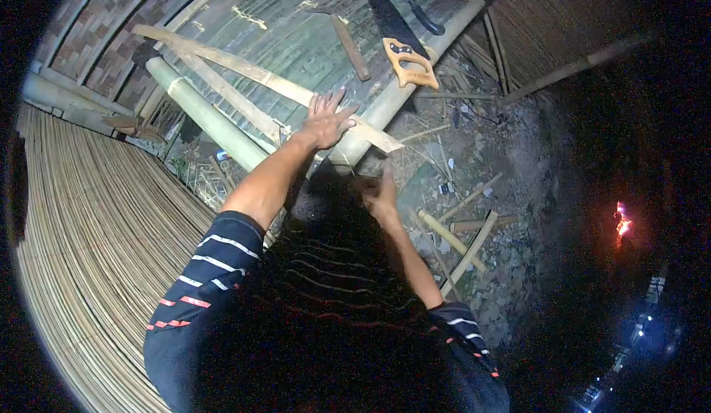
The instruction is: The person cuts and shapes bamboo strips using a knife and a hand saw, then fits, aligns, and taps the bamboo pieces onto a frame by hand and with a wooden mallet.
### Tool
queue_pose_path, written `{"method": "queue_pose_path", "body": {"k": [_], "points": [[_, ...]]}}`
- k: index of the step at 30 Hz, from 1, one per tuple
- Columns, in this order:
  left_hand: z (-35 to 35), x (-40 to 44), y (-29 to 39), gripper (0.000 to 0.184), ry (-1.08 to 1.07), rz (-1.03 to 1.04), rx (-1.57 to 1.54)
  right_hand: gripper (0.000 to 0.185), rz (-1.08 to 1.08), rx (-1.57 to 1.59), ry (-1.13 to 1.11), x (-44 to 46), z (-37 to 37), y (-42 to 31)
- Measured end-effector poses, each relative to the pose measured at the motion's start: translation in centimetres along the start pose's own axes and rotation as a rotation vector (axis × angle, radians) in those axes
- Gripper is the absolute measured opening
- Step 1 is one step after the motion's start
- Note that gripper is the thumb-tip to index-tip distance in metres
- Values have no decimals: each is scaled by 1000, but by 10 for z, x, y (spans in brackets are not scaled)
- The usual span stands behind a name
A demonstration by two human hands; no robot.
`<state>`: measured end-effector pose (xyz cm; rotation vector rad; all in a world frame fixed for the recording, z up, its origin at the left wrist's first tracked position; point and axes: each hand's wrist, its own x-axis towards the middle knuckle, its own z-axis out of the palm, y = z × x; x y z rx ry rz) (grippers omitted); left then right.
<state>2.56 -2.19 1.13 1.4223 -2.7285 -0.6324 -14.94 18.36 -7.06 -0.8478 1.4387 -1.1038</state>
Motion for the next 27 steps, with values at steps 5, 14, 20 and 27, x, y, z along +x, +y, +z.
{"method": "queue_pose_path", "body": {"k": [5,14,20,27], "points": [[-26,5,0,70,-177,-17,-65,96,-48,-641,73,-33,53,-93],[-43,-9,7,88,-263,12,82,61,134,-591,-272,-119,43,-129],[-17,-5,-13,68,16,183,140,53,103,-878,-97,-169,-13,-218],[-47,-11,-23,42,366,505,186,46,80,-1121,936,-182,-121,-220]]}}
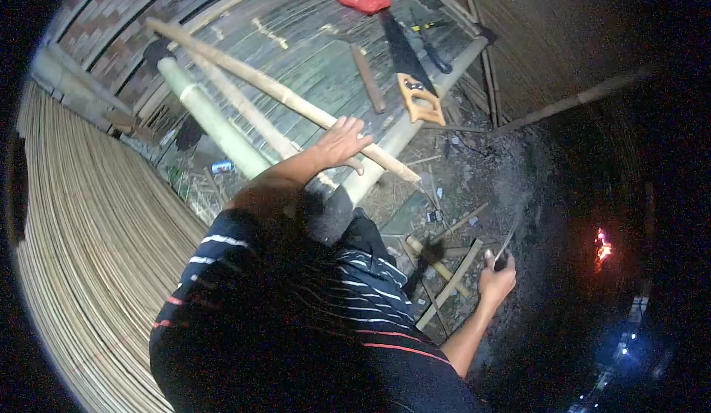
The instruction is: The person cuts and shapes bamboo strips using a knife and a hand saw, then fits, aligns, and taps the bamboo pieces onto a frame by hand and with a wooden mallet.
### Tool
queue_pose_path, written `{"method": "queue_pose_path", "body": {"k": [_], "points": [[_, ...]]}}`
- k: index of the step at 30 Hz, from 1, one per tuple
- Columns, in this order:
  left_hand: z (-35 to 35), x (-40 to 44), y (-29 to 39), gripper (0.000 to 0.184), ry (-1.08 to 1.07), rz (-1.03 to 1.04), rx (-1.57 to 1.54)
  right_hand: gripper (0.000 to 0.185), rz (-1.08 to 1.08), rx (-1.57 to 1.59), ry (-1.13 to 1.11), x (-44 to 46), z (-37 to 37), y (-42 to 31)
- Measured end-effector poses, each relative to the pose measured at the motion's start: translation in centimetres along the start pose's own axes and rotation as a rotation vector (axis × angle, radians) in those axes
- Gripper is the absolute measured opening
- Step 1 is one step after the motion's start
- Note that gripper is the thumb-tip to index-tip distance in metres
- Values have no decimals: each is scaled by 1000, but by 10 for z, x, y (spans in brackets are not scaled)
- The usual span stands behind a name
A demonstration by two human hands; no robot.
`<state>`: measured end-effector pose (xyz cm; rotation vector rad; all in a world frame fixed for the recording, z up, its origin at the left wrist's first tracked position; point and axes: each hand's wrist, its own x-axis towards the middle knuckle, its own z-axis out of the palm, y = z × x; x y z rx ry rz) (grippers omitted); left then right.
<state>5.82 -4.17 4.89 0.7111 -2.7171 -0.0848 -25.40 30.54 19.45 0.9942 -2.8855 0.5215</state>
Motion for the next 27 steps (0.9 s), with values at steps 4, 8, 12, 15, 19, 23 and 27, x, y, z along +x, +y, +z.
{"method": "queue_pose_path", "body": {"k": [4,8,12,15,19,23,27], "points": [[-20,14,-3,24,486,130,88,60,-18,113,54,47,30,-30],[-97,27,7,17,502,84,143,55,-360,246,-54,109,96,-91],[-153,55,-6,26,822,-118,344,54,-903,303,-86,184,184,-160],[-197,60,-14,15,1117,-328,226,64,-1041,205,-377,233,221,-209],[-263,11,-34,46,1679,-147,347,74,-1275,243,-311,281,275,-216],[-363,-125,54,46,2251,-207,501,67,-1477,263,-442,312,278,-224],[-394,-9,176,39,2383,-279,936,57,-1355,404,-530,308,276,-236]]}}
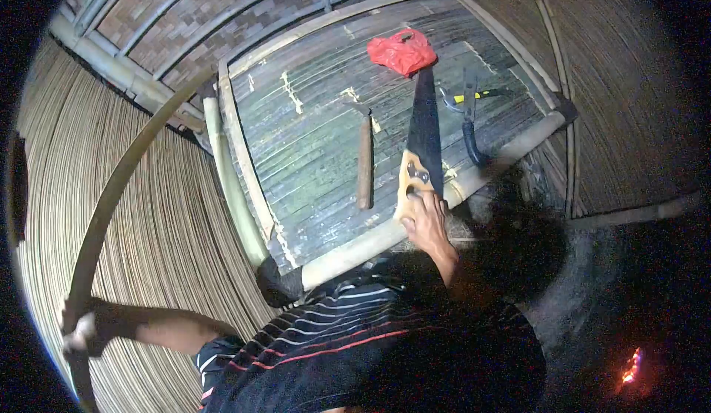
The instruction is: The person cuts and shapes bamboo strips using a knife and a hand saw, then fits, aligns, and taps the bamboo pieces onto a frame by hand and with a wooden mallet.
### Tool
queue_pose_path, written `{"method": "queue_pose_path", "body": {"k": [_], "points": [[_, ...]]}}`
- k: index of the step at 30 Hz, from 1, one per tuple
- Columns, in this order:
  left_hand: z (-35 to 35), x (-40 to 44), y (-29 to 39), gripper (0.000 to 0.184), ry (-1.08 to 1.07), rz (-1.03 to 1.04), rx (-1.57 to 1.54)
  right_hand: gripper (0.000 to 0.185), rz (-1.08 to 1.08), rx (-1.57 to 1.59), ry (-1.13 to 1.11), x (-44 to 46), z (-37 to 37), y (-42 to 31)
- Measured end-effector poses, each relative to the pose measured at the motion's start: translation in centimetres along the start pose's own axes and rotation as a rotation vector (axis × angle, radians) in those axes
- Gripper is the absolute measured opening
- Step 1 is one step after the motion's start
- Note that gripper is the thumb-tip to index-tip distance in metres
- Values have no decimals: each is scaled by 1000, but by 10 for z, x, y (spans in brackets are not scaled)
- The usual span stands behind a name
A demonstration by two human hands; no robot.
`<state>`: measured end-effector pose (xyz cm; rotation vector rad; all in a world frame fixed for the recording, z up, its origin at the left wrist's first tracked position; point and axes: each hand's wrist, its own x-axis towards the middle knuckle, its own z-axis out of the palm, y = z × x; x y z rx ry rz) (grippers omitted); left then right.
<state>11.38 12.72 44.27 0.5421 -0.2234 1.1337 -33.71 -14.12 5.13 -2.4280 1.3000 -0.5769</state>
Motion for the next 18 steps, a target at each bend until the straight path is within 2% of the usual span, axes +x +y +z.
{"method": "queue_pose_path", "body": {"k": [2,4,5,6,9,14,16,18], "points": [[-28,28,24,31,-127,139,-22,57,36,398,225,16,10,1],[-23,8,62,41,-122,307,-62,56,-4,386,282,45,2,-19],[-32,2,72,41,-127,337,-73,55,-5,422,352,63,3,-28],[-37,4,79,41,-136,337,-81,54,2,459,418,80,5,-38],[-55,12,86,39,-157,298,-96,54,15,470,431,151,20,-58],[-84,31,77,37,-199,191,-133,57,50,434,525,269,83,-80],[-97,41,75,36,-214,155,-141,66,4,485,322,298,95,-77],[-106,49,72,36,-229,124,-150,64,-51,605,36,307,82,-62]]}}
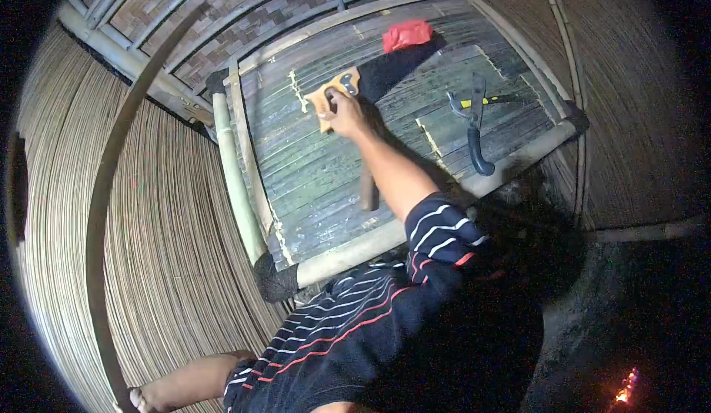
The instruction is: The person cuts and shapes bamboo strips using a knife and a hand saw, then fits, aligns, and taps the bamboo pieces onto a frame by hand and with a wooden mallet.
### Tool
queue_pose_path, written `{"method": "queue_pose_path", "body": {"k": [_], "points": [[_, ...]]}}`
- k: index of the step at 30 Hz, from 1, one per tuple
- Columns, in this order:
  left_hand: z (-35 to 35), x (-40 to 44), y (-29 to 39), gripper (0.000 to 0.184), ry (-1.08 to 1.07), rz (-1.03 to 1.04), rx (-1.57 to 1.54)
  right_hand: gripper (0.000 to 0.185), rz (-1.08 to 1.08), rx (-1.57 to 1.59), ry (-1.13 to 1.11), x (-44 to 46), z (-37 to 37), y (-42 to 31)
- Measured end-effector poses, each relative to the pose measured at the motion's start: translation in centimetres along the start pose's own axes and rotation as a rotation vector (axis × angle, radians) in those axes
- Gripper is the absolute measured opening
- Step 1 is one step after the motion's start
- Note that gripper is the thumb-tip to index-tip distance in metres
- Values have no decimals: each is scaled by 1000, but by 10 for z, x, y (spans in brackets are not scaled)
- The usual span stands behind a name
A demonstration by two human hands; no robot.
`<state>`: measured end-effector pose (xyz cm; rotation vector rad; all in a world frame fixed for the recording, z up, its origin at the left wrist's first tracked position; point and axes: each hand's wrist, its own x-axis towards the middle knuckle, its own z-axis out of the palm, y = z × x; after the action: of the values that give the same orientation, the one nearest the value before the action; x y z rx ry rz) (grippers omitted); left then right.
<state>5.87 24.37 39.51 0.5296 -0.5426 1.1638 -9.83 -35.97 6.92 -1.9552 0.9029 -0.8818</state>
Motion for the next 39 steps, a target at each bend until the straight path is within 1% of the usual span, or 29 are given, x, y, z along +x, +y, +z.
{"method": "queue_pose_path", "body": {"k": [2,3,4,5,6,7,8,10,11,13,14,16,17,19,21,22,23,24,26,27,28,30,31,32,34,35,36,38,39], "points": [[-11,5,-3,35,-6,-34,-7,56,-136,-286,193,-9,-29,18],[-18,8,-4,34,-4,-47,-11,52,-197,-291,404,-26,-54,18],[-26,11,-4,34,2,-61,-13,50,-125,-396,521,-49,-84,22],[-34,15,-4,34,0,-66,-11,46,18,-686,584,-78,-119,13],[-41,20,-4,33,-2,-75,-18,44,129,-880,563,-105,-151,23],[-45,23,-4,33,-7,-80,-21,48,275,-889,710,-129,-174,61],[-49,25,-5,33,-11,-83,-24,60,528,-797,608,-147,-198,88],[-58,29,-8,32,-5,-104,-27,68,537,-1235,483,-184,-223,98],[-62,32,-8,32,-3,-114,-36,68,537,-1240,478,-187,-228,103],[-71,40,-9,31,-5,-129,-51,71,587,-1121,200,-192,-228,114],[-75,44,-8,31,2,-132,-67,71,583,-1120,201,-189,-223,119],[-85,56,-6,30,12,-141,-109,56,595,-783,437,-183,-212,127],[-92,59,-4,30,18,-145,-117,56,581,-781,438,-173,-207,132],[-104,72,-3,29,19,-156,-156,55,441,-821,650,-155,-186,123],[-113,86,-5,28,17,-181,-193,54,292,-870,662,-139,-166,96],[-118,92,-4,28,19,-190,-215,54,275,-970,644,-127,-150,95],[-122,98,-3,28,18,-197,-233,53,258,-920,650,-115,-133,78],[-128,105,0,28,16,-197,-252,53,286,-867,559,-100,-119,71],[-142,117,6,27,0,-196,-285,51,255,-842,502,-74,-87,55],[-117,93,14,35,37,-167,-283,51,225,-846,481,-60,-73,59],[-124,97,17,35,39,-155,-279,52,193,-850,460,-50,-60,63],[-134,100,22,35,66,-314,-432,54,170,-866,426,-44,-46,56],[-132,98,24,37,120,-303,-371,56,155,-889,397,-42,-41,51],[-131,92,30,37,125,-296,-366,56,146,-890,394,-48,-37,47],[-115,66,45,34,161,-419,-471,61,130,-908,555,-80,-40,11],[-125,62,43,25,79,-420,-526,64,226,-800,426,-100,-47,-9],[-134,65,37,23,51,-362,-511,67,322,-691,292,-123,-51,-25],[-141,65,36,22,21,-421,-522,66,384,-751,124,-169,-47,-35],[-144,65,29,24,-66,-526,-716,66,390,-755,122,-179,-44,-38]]}}
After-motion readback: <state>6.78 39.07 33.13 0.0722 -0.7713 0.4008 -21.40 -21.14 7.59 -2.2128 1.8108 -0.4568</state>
